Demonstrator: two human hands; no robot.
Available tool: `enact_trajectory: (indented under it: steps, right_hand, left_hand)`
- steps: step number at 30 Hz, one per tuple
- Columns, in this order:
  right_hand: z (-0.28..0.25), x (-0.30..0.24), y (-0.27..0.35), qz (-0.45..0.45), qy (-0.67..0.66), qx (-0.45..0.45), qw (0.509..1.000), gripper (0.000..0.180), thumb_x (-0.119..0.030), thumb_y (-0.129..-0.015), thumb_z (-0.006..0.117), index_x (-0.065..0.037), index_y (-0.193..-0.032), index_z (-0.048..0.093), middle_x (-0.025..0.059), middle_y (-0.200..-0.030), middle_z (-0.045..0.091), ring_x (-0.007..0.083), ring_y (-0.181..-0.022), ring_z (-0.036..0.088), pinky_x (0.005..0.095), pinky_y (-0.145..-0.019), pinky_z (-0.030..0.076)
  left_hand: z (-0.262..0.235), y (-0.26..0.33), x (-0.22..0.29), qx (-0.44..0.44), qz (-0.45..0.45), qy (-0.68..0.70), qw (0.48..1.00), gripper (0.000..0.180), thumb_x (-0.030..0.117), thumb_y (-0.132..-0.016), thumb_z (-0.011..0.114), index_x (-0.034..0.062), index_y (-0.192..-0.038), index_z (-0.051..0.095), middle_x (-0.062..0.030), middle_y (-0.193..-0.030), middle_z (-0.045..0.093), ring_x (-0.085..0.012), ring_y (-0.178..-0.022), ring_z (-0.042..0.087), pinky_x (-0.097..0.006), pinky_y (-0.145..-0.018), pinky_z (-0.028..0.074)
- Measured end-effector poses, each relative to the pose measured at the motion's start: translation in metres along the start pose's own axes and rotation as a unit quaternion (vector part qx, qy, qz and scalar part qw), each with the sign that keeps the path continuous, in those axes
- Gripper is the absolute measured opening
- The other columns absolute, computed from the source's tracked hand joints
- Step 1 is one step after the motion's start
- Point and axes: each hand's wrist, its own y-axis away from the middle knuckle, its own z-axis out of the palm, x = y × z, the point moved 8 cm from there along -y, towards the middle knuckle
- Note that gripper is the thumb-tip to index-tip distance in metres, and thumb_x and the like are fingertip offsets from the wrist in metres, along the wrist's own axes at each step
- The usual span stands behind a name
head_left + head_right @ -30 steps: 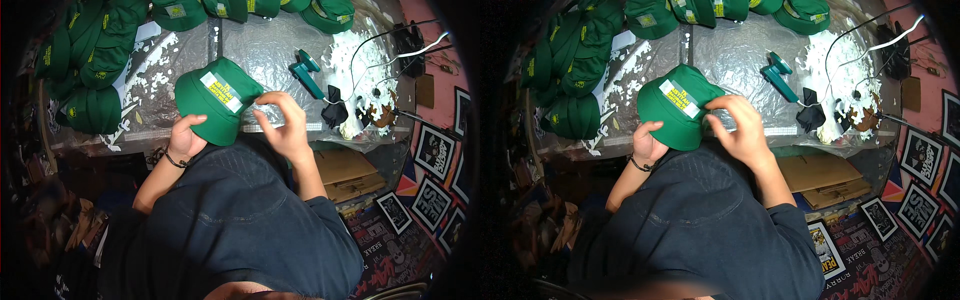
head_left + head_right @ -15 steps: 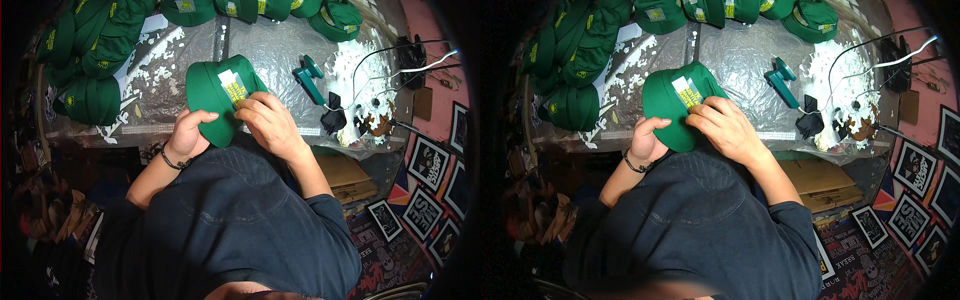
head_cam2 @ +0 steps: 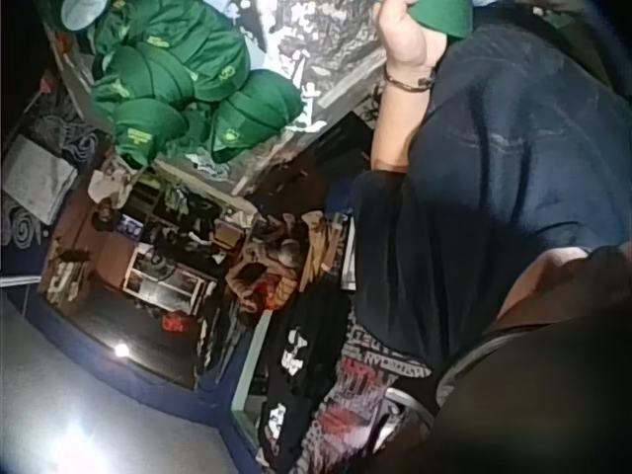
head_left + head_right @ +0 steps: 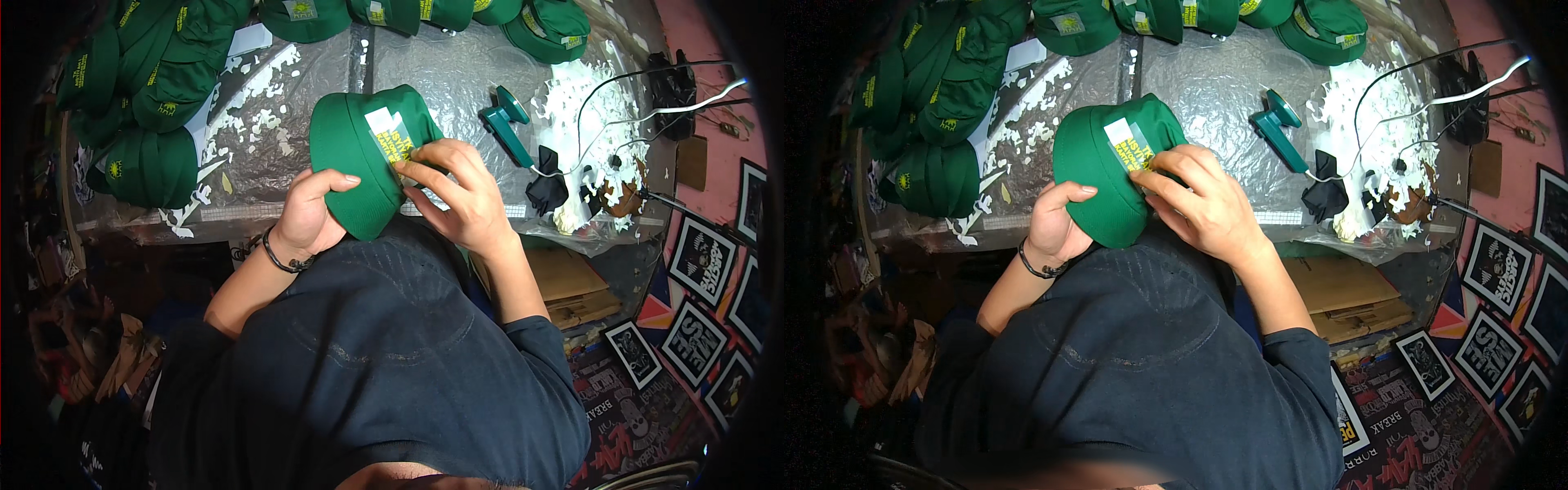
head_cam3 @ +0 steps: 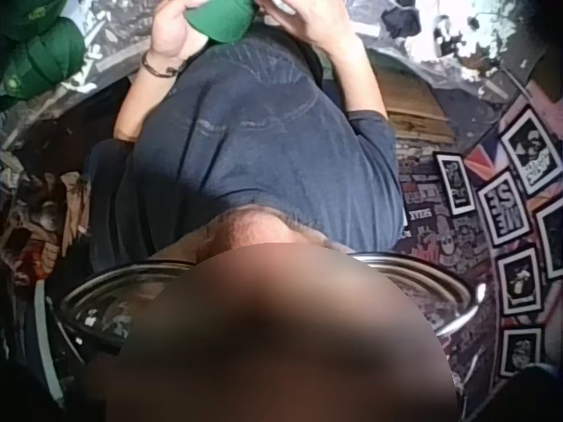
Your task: Applying patches and inserts to green hats using a handheld heat press tool.
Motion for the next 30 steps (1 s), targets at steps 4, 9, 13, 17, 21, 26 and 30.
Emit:
enact_trajectory:
  steps: [4,9,13,17,21,26,30]
  right_hand:
    - [-0.002,0.003,0.005,-0.005,0.008,-0.002,1.0,0.031,-0.005,-0.07,0.079,-0.007,-0.099,0.071,0.0067,-0.104,0.065,0.0272,-0.098,0.063,0.0363,-0.081,0.055]
    - [-0.004,0.003,0.003,0.036,-0.009,-0.034,0.999,0.028,-0.002,-0.068,0.079,-0.006,-0.095,0.072,0.0076,-0.102,0.065,0.0262,-0.096,0.064,0.0373,-0.081,0.054]
    - [-0.003,0.0,0.005,0.034,0.01,-0.059,0.998,0.027,-0.001,-0.07,0.076,-0.007,-0.096,0.07,0.0072,-0.1,0.063,0.0261,-0.093,0.063,0.0369,-0.08,0.054]
    - [0.0,-0.001,0.009,0.039,0.045,-0.056,0.997,0.027,-0.001,-0.07,0.076,-0.008,-0.095,0.068,0.0072,-0.101,0.063,0.0261,-0.091,0.062,0.0361,-0.078,0.053]
    - [-0.004,0.001,0.015,0.089,0.063,-0.03,0.994,0.019,-0.006,-0.073,0.071,-0.009,-0.09,0.063,0.0062,-0.1,0.059,0.0263,-0.089,0.059,0.0374,-0.075,0.05]
    - [-0.017,0.01,0.029,0.177,-0.046,-0.098,0.978,0.016,0.001,-0.067,0.063,-0.005,-0.081,0.059,0.0101,-0.092,0.056,0.0302,-0.086,0.057,0.0382,-0.074,0.048]
    - [-0.031,0.02,0.036,0.223,-0.169,-0.015,0.96,0.01,0.004,-0.068,0.06,0.0,-0.077,0.057,0.0116,-0.084,0.056,0.0211,-0.078,0.057,0.0304,-0.074,0.045]
  left_hand:
    - [0.008,0.0,0.003,-0.012,-0.014,0.007,1.0,0.049,0.004,-0.089,0.045,-0.0087,-0.136,0.044,-0.0197,-0.128,0.058,-0.0285,-0.118,0.059,-0.042,-0.103,0.047]
    - [0.005,0.001,0.002,-0.006,-0.019,-0.037,0.999,0.05,0.0,-0.087,0.046,-0.0089,-0.136,0.044,-0.0193,-0.131,0.056,-0.0285,-0.121,0.057,-0.043,-0.105,0.046]
    - [0.005,0.002,0.001,-0.014,-0.033,-0.046,0.998,0.049,-0.002,-0.087,0.046,-0.0088,-0.136,0.044,-0.0192,-0.132,0.055,-0.0277,-0.122,0.057,-0.043,-0.106,0.046]
    - [0.002,0.0,-0.002,-0.011,-0.039,-0.053,0.998,0.048,-0.002,-0.087,0.045,-0.0086,-0.134,0.046,-0.0196,-0.129,0.057,-0.0281,-0.12,0.058,-0.043,-0.105,0.047]
    - [0.003,-0.006,-0.001,-0.02,-0.045,-0.015,0.999,0.046,-0.001,-0.088,0.045,-0.0089,-0.133,0.046,-0.02,-0.127,0.059,-0.0289,-0.118,0.06,-0.043,-0.103,0.048]
    - [0.0,-0.004,-0.004,-0.015,-0.035,-0.022,0.999,0.046,-0.001,-0.089,0.044,-0.0094,-0.134,0.045,-0.0207,-0.129,0.057,-0.0296,-0.118,0.06,-0.044,-0.103,0.048]
    - [0.001,-0.005,0.0,-0.014,-0.033,-0.031,0.999,0.048,-0.003,-0.088,0.044,-0.009,-0.135,0.044,-0.0204,-0.13,0.056,-0.0295,-0.12,0.059,-0.043,-0.104,0.048]
